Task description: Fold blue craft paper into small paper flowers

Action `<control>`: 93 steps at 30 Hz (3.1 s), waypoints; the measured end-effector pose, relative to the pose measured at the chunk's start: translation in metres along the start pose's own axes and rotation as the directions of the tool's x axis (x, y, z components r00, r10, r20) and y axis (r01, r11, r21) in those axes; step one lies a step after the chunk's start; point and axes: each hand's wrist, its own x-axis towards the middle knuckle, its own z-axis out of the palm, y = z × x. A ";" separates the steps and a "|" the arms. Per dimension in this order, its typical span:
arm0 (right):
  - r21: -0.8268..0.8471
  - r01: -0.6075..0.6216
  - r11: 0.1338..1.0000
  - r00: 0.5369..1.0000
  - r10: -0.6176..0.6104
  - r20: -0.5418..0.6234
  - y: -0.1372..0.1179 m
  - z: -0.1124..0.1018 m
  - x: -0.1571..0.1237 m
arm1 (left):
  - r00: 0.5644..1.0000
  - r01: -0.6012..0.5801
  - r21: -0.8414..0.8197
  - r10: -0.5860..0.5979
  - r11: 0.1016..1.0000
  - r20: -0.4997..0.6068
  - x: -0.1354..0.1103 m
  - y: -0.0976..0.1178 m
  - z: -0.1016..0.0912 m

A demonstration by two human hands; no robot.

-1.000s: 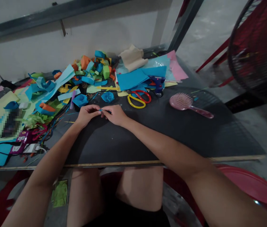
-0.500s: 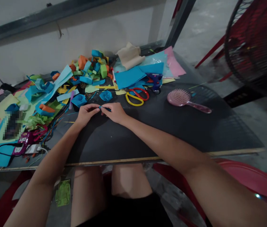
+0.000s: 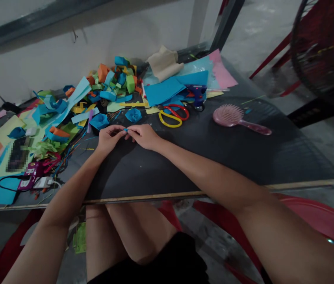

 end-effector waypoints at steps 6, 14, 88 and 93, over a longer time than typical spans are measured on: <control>-0.055 -0.020 0.998 1.000 0.020 0.006 0.003 0.000 0.004 | 1.000 0.012 0.075 -0.011 0.997 -0.017 0.001 0.004 0.001; -0.021 -0.063 0.998 0.995 0.062 -0.074 -0.003 0.001 0.008 | 0.993 -0.077 0.224 0.094 0.972 -0.067 -0.003 0.005 0.001; 0.120 -0.114 0.986 0.947 0.144 -0.286 0.003 0.011 0.006 | 0.998 0.051 0.005 -0.051 0.999 -0.022 -0.003 -0.001 0.003; 0.144 -0.084 0.986 0.934 0.128 -0.333 0.000 0.013 0.003 | 0.999 0.040 -0.035 -0.041 0.999 -0.010 -0.005 -0.002 0.003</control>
